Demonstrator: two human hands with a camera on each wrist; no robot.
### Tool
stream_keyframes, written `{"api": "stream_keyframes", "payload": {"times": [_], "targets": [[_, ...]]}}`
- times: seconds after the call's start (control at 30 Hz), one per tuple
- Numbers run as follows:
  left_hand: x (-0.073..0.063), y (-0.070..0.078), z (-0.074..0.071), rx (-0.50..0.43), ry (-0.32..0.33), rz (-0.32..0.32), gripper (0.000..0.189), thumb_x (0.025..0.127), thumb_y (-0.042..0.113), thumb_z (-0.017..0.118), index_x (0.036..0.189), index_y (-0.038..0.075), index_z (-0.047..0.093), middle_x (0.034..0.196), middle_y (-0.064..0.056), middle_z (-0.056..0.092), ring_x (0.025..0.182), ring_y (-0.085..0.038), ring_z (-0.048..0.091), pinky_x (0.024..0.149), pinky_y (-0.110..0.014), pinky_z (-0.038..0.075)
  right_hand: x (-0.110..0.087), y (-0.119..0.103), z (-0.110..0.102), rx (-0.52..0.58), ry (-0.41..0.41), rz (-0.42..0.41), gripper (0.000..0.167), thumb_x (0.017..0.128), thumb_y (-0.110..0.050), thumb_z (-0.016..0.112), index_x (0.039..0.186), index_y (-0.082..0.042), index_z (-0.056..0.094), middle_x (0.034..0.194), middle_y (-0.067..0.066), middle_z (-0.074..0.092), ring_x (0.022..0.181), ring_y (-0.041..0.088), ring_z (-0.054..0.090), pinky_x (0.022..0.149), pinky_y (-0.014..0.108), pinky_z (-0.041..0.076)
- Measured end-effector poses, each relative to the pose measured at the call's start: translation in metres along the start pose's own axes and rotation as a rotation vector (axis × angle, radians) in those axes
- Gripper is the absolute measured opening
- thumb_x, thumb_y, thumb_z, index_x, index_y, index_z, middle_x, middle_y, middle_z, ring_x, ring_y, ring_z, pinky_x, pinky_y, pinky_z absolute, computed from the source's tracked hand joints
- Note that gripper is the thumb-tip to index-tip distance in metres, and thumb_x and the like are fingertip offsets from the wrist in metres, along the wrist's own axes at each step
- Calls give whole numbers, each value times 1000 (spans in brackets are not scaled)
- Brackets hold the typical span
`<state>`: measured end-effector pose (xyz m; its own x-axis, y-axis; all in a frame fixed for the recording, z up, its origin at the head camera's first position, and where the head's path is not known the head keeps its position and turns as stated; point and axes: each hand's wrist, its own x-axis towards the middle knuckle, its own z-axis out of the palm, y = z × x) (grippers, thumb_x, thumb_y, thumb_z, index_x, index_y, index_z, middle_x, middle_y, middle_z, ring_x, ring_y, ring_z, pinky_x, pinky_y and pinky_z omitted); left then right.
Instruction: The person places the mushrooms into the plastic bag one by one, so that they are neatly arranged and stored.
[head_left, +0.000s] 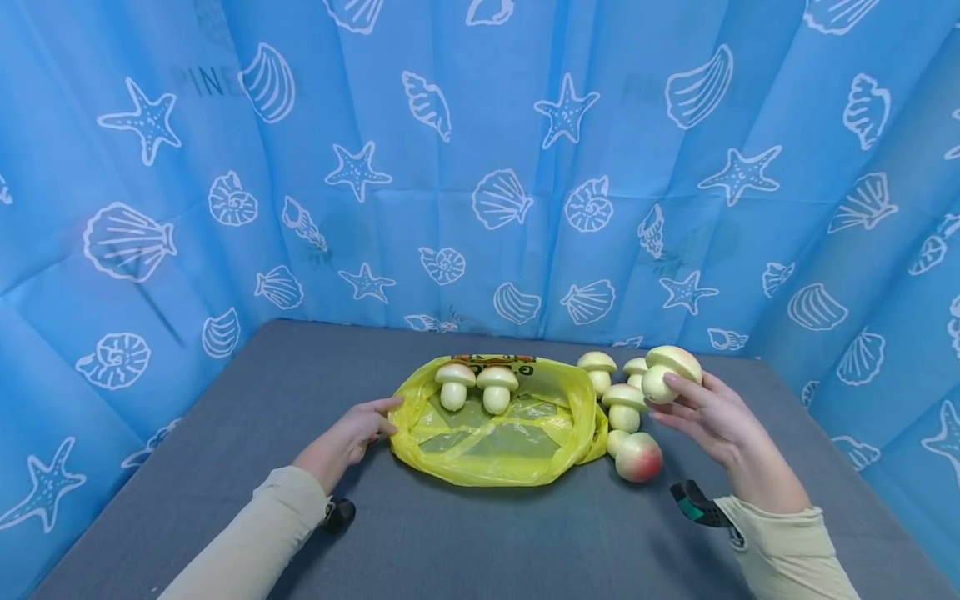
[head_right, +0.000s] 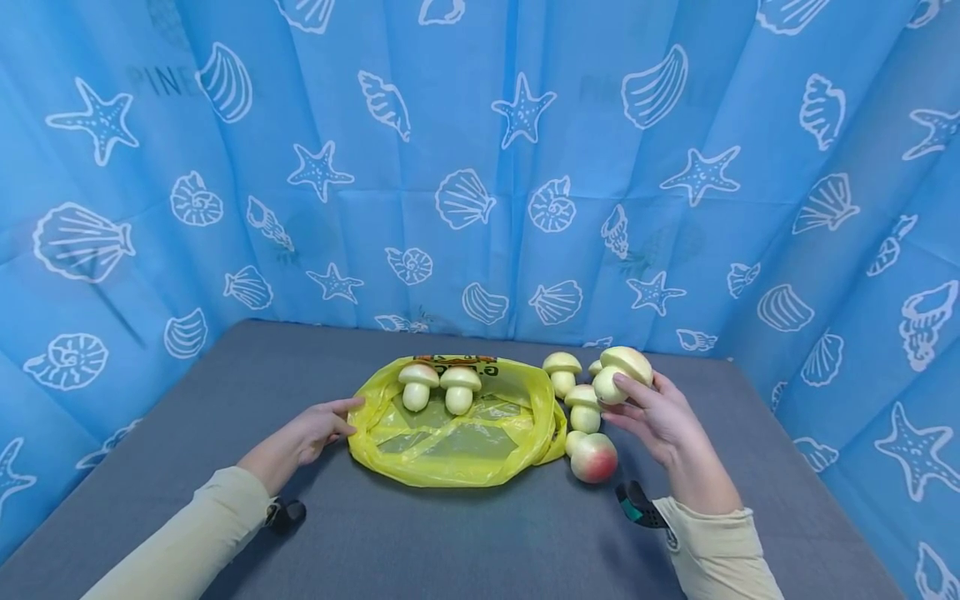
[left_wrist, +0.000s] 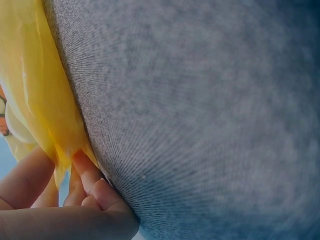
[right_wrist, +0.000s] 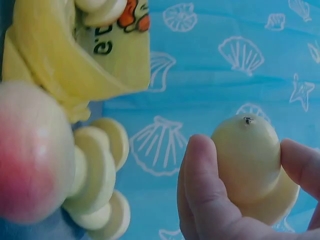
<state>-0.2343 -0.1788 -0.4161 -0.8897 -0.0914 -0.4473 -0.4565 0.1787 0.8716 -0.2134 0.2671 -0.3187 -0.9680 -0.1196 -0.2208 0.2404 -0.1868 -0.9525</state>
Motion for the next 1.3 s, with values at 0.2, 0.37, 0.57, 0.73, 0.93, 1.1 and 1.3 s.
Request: {"api": "stream_keyframes", "payload": {"times": [0.2, 0.37, 0.57, 0.73, 0.93, 1.1, 1.3], "targets": [[-2, 1, -1, 2, -11, 13, 59, 91, -10, 52, 146, 10, 46, 158, -18, 21, 142, -36, 21, 76, -36, 32, -1, 1, 15, -18, -5, -15, 37, 99, -18, 55, 129, -12, 33, 92, -2, 63, 83, 14, 67, 76, 32, 55], [-2, 1, 0, 9, -9, 21, 59, 91, -10, 52, 146, 10, 45, 158, -19, 21, 143, -37, 19, 93, -40, 30, -1, 5, 26, -35, -11, -20, 41, 100, -18, 54, 132, -8, 31, 93, -2, 63, 82, 14, 66, 76, 32, 55], [-1, 1, 1, -4, -6, 26, 59, 90, -11, 52, 146, 9, 46, 158, -19, 22, 143, -36, 19, 106, -45, 27, -1, 10, 39, -55, -21, -6, 51, 100, -18, 53, 140, -4, 24, 95, -1, 61, 82, 14, 66, 76, 31, 55], [-1, 1, 1, -13, 4, 26, 59, 89, -11, 52, 145, 8, 46, 157, -19, 23, 143, -36, 20, 112, -52, 19, -1, 13, 50, -63, -35, 15, 65, 100, -19, 54, 147, -3, 13, 100, 2, 57, 82, 15, 65, 76, 31, 55], [-2, 1, 1, -7, -8, 21, 60, 90, -11, 52, 146, 9, 46, 157, -20, 22, 143, -36, 20, 109, -50, 24, -1, 17, 60, -99, -31, 5, 71, 100, -18, 54, 151, 0, 7, 99, 4, 58, 82, 16, 65, 76, 33, 54], [-3, 1, -1, -4, -22, 18, 59, 90, -10, 52, 146, 9, 45, 158, -20, 21, 139, -33, 27, 83, -37, 30, 0, 20, 70, -153, -40, -4, 72, 100, -18, 53, 150, 4, 6, 96, 4, 60, 81, 14, 66, 78, 32, 54], [-3, 1, -2, -8, -31, 16, 59, 91, -10, 52, 146, 10, 45, 158, -20, 20, 136, -34, 29, 81, -39, 35, 2, 25, 80, -174, -40, 5, 76, 100, -17, 53, 150, 8, 2, 94, 5, 61, 78, 13, 65, 75, 32, 55]]}}
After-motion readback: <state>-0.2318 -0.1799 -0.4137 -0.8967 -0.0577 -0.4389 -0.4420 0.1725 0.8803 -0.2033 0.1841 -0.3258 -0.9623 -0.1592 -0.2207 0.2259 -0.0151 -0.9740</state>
